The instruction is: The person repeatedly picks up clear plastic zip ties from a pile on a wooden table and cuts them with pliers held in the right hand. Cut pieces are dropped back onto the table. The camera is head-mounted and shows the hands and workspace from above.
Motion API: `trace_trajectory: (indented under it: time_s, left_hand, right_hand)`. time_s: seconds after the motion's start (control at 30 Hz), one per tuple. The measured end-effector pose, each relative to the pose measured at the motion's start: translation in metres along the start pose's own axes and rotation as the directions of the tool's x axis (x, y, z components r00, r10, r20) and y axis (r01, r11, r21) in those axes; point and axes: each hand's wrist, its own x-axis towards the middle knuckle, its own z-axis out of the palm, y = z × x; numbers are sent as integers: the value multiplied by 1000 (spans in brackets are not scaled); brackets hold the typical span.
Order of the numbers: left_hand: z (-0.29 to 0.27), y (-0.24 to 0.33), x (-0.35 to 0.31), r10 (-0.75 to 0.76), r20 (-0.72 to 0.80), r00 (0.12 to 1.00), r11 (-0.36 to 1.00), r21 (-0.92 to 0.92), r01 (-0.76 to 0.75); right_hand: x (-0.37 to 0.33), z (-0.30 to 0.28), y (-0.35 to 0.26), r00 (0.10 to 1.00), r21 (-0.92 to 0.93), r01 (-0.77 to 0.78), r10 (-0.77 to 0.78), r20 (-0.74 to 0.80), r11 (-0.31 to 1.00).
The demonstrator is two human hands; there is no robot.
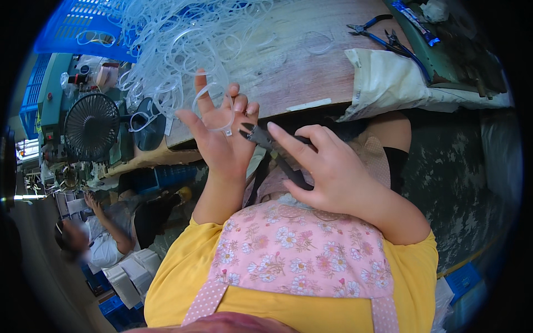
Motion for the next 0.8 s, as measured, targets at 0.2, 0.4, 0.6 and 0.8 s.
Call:
trace_trajectory:
  time_s: [0.2, 0.4, 0.6, 0.8]
  left_hand:
    - [6, -1, -7, 117, -109, 987, 991, -50, -123]
    - [9, 1, -11, 181, -92, 979, 980, -63, -187]
    - [9, 5, -14, 189, -60, 980, 981, -29, -191]
    - [10, 13, -15, -12, -35, 999, 999, -54, 11]
  right_hand:
    - [9, 8, -17, 994, -326, 100, -108, -7, 940]
    - [9, 11, -20, 992, -341, 108, -122, -21, 934]
    - [7, 13, -19, 993, -343, 108, -116, -3, 933]
    - [4, 10, -3, 982, -420, 180, -184, 31, 889]
